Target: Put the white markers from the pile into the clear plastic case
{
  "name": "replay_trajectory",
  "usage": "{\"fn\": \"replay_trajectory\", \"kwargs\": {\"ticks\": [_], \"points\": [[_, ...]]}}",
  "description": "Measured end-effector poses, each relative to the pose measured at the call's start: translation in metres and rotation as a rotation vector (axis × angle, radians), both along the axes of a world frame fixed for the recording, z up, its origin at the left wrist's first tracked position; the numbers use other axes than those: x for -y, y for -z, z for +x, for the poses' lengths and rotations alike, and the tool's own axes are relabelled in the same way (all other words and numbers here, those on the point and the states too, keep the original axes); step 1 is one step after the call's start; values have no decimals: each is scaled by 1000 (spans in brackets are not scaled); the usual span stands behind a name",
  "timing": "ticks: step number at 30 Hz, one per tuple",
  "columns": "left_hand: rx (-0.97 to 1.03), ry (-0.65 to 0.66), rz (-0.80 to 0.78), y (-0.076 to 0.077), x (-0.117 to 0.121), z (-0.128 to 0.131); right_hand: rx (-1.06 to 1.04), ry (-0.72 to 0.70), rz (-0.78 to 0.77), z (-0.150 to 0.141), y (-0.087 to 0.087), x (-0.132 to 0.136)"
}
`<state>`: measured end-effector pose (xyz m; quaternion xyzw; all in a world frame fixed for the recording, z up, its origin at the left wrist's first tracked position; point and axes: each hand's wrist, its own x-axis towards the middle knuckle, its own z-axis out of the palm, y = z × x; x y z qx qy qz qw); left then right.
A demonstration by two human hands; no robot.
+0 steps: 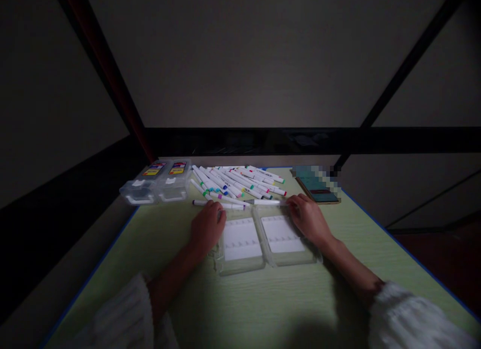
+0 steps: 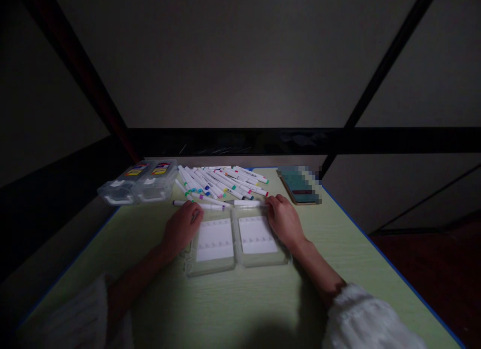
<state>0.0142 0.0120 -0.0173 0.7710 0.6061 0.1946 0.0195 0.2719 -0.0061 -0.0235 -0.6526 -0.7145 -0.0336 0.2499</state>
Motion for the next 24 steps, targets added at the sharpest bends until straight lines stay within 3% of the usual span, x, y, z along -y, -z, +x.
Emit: {"fn": "replay_trajectory", "kwargs": {"ticks": [24], "points": [[20,32,-5,-1,-1,-1,-47,7,-37,-2,2,-2]]}}
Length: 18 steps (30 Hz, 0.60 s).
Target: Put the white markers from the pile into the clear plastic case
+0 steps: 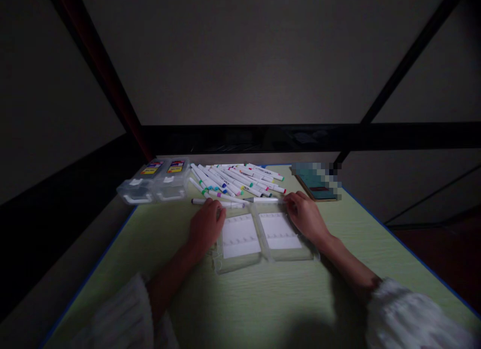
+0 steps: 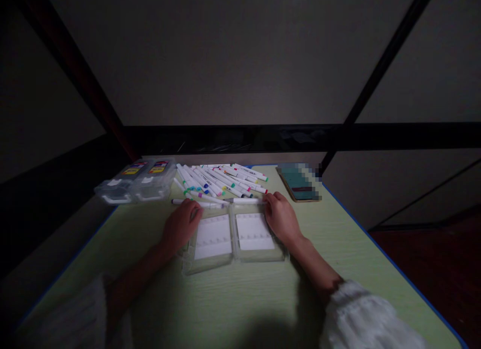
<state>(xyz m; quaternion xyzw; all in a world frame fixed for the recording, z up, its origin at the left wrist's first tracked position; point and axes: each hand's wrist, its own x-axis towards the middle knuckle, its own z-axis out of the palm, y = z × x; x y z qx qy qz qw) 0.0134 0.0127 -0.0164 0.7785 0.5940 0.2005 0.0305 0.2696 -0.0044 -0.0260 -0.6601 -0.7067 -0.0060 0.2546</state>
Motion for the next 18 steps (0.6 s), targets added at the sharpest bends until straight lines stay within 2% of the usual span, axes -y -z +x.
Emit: {"fn": "replay_trajectory", "kwargs": {"ticks": [11,18], "points": [[40,1,-15,-1,-2,-1,149,3,-67,0,-12,4],[180,34,-26,-3,-10,-7,241,15,-105,0,-18,6]]}}
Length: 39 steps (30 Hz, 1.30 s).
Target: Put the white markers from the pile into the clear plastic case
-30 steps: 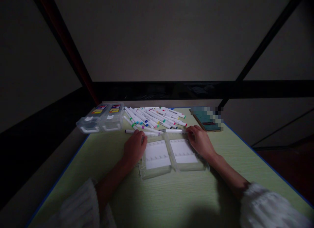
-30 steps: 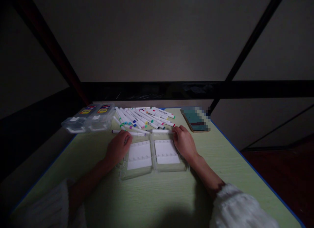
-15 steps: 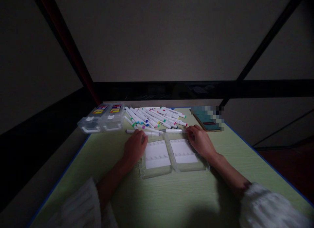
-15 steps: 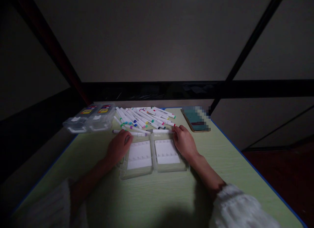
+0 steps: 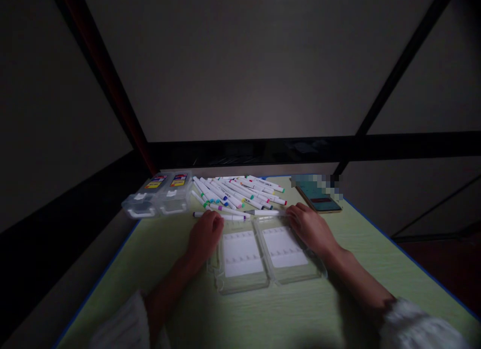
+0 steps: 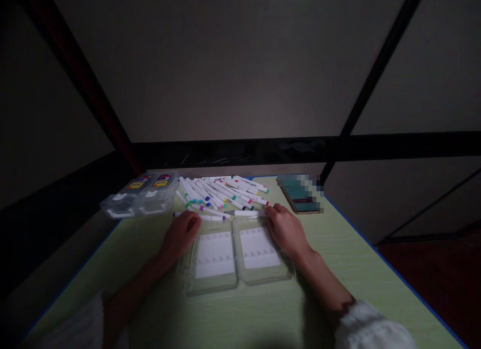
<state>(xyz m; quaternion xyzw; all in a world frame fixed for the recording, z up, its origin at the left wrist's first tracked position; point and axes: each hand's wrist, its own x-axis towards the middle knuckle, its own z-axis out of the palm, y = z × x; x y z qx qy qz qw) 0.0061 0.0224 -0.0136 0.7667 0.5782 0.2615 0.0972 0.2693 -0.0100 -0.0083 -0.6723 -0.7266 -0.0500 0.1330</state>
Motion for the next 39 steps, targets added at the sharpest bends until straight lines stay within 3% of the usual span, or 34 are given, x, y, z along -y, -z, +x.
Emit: {"fn": "replay_trajectory", "kwargs": {"ticks": [7,13,20,39], "points": [[-14,-38,95,-3,-13,-19,25,27,23,1,2,0],[-145,45,162,-5,-18,-36,15,24,43,5,3,-1],[-215,132,127,2,-20,-34,20,8,58,4,4,1],[-248,148,114,7,-22,-32,-1,17,28,6,4,-2]]}}
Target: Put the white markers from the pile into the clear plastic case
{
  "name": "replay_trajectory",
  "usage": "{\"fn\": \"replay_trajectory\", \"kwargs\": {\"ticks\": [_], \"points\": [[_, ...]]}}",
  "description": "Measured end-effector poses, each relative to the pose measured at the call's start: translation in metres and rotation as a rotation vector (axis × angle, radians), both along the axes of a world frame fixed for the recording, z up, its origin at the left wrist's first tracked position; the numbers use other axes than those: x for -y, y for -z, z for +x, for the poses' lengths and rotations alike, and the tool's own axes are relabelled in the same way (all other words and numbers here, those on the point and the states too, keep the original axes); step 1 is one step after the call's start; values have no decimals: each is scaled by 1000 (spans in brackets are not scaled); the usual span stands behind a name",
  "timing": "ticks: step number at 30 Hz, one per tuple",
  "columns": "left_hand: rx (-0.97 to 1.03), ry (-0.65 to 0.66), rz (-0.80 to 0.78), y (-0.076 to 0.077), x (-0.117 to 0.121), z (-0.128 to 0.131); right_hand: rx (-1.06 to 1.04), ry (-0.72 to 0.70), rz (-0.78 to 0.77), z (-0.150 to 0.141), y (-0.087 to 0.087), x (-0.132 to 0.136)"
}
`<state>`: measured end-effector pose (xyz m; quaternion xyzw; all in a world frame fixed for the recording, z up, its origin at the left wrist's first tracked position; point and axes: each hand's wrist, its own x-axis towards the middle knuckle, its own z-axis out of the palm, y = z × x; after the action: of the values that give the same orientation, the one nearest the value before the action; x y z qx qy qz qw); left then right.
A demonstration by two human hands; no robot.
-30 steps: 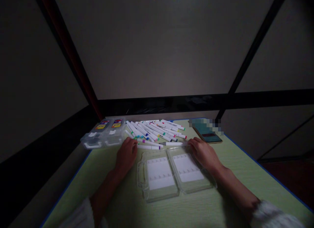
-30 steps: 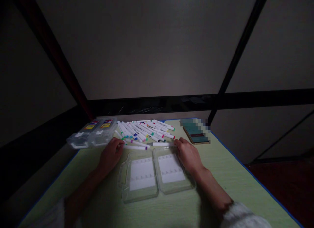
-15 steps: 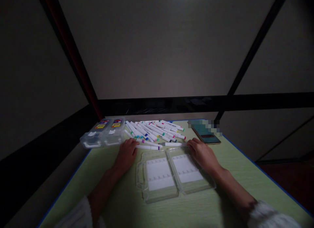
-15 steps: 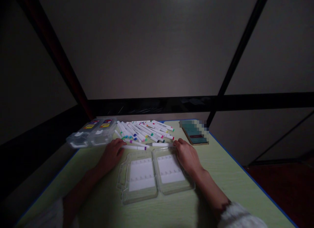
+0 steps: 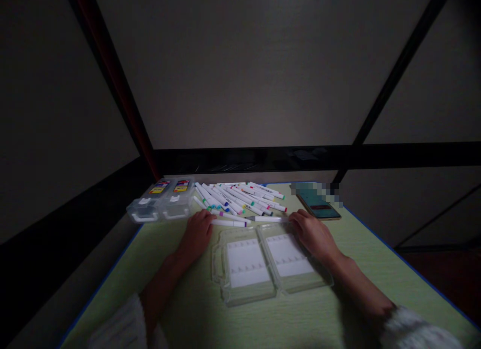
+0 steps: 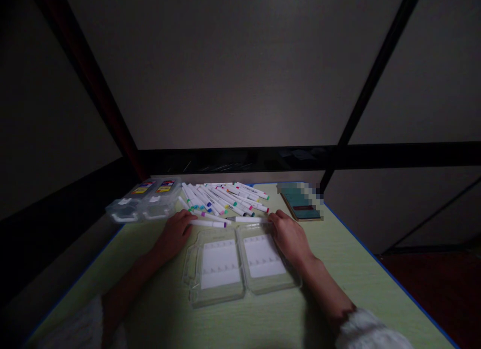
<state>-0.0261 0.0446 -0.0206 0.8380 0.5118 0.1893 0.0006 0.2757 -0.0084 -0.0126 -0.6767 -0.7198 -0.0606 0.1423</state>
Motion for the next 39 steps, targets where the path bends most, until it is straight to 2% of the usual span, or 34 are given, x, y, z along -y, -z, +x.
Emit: {"fn": "replay_trajectory", "kwargs": {"ticks": [14,20,34,39], "points": [[-13,29,57,8,0,-1,-12,23,1,4,2,-2],[3,39,63,6,2,-1,-11,28,10,4,2,-2],[-136,58,113,1,3,-2,-6,23,1,5,2,-2],[-131,48,83,-2,3,-1,-15,22,-3,5,1,-2]]}}
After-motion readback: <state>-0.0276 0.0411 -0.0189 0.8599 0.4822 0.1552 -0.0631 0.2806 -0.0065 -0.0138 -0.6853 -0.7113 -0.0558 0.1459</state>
